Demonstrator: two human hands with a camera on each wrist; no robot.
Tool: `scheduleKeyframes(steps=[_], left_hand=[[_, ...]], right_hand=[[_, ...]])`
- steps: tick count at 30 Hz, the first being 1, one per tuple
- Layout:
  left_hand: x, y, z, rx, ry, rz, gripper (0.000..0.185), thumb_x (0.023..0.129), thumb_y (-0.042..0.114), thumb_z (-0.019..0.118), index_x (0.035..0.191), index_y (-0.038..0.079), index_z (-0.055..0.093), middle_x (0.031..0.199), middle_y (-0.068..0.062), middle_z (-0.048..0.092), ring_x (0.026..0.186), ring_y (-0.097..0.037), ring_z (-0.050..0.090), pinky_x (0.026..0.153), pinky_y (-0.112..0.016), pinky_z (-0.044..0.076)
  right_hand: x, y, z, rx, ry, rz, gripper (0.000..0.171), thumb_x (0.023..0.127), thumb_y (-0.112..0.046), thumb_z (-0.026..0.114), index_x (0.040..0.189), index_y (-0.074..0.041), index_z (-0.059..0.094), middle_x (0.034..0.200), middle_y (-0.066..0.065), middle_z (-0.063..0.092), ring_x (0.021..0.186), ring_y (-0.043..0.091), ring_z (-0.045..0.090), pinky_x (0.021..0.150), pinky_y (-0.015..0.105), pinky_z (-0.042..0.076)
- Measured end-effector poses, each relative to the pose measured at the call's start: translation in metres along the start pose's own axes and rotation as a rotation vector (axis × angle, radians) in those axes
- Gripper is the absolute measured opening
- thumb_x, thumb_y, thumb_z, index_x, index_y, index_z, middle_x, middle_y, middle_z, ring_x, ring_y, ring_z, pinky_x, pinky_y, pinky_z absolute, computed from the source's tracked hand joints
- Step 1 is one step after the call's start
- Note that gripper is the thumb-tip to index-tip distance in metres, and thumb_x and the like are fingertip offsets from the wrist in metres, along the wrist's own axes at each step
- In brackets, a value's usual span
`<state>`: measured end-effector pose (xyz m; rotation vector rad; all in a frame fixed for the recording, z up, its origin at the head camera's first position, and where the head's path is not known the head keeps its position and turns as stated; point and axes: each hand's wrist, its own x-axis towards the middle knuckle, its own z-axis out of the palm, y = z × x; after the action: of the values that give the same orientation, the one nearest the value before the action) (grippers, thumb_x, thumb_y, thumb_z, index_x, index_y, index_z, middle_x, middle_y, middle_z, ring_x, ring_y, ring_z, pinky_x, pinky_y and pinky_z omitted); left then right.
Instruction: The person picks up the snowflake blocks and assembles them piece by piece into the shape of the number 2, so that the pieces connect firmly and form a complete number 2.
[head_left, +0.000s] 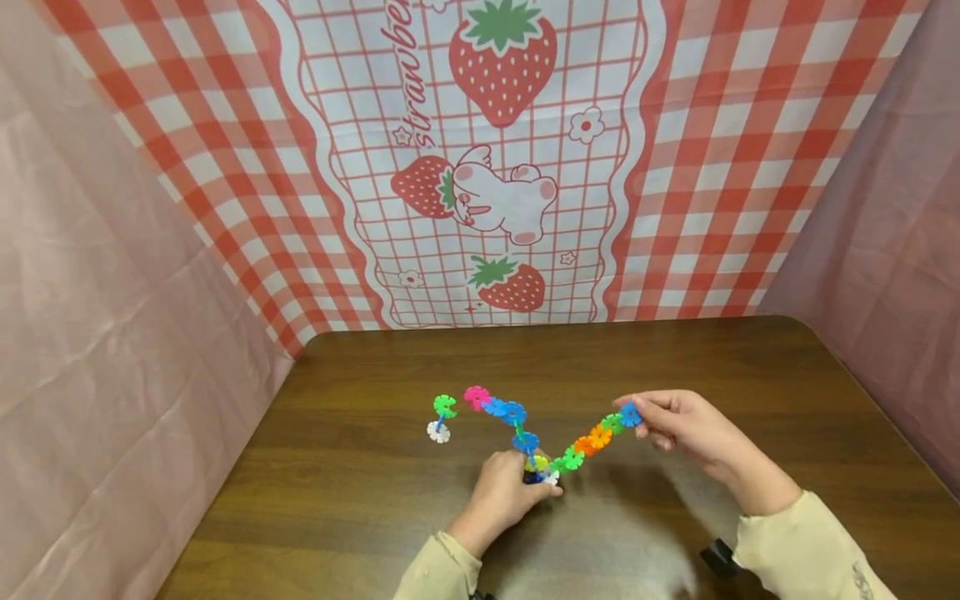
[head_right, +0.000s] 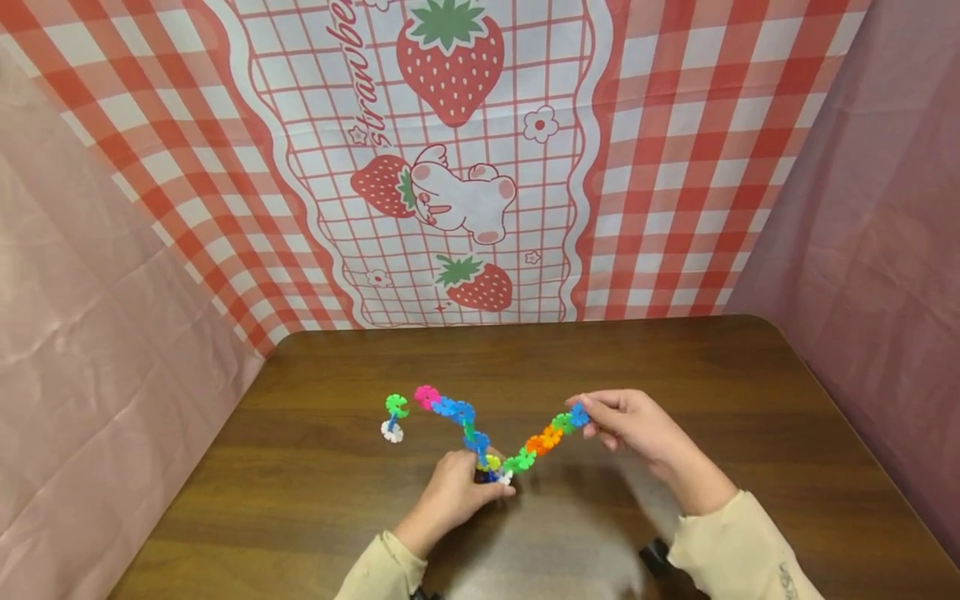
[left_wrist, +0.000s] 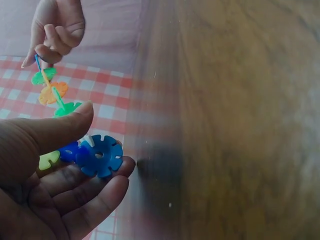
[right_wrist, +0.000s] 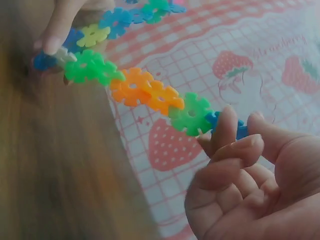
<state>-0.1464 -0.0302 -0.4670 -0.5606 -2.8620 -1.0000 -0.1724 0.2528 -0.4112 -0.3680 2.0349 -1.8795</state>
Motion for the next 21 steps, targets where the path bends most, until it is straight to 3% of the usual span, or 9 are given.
scheduleKeyframes(steps=[6, 11, 21], left_hand=[[0.0, 0.001, 0.001, -0.01, -0.001, 0.011, 0.032, 0.071, 0.034, 0.087, 0.084, 0.013, 0.068, 0.073, 0.004, 0.065, 0.066, -0.011, 0.057, 0.062, -0.024, 0.046], [0.0, 0.0, 0.003, -0.009, 0.008, 0.014, 0.032, 0.07, 0.034, 0.087, 0.081, 0.013, 0.066, 0.071, 0.005, 0.063, 0.065, -0.012, 0.056, 0.06, -0.024, 0.045], [0.001, -0.001, 0.004, 0.012, 0.024, 0.021, 0.032, 0.07, 0.036, 0.087, 0.086, 0.015, 0.07, 0.073, 0.006, 0.064, 0.066, -0.011, 0.055, 0.062, -0.025, 0.045]], right_hand=[[0.004, 0.014, -0.005, 0.231, -0.179, 0.03, 0.045, 0.109, -0.03, 0.028, 0.098, -0.014, 0.069, 0.08, -0.005, 0.069, 0.056, 0.003, 0.053, 0.051, 0.016, 0.041], [0.008, 0.021, -0.001, 0.434, -0.31, 0.049, 0.055, 0.108, -0.036, 0.017, 0.103, -0.013, 0.067, 0.09, 0.001, 0.072, 0.068, 0.008, 0.063, 0.06, 0.021, 0.05], [0.011, 0.024, 0.008, 0.532, -0.236, 0.059, 0.055, 0.108, -0.037, 0.02, 0.1, -0.009, 0.067, 0.091, 0.006, 0.073, 0.079, 0.014, 0.069, 0.072, 0.024, 0.055]])
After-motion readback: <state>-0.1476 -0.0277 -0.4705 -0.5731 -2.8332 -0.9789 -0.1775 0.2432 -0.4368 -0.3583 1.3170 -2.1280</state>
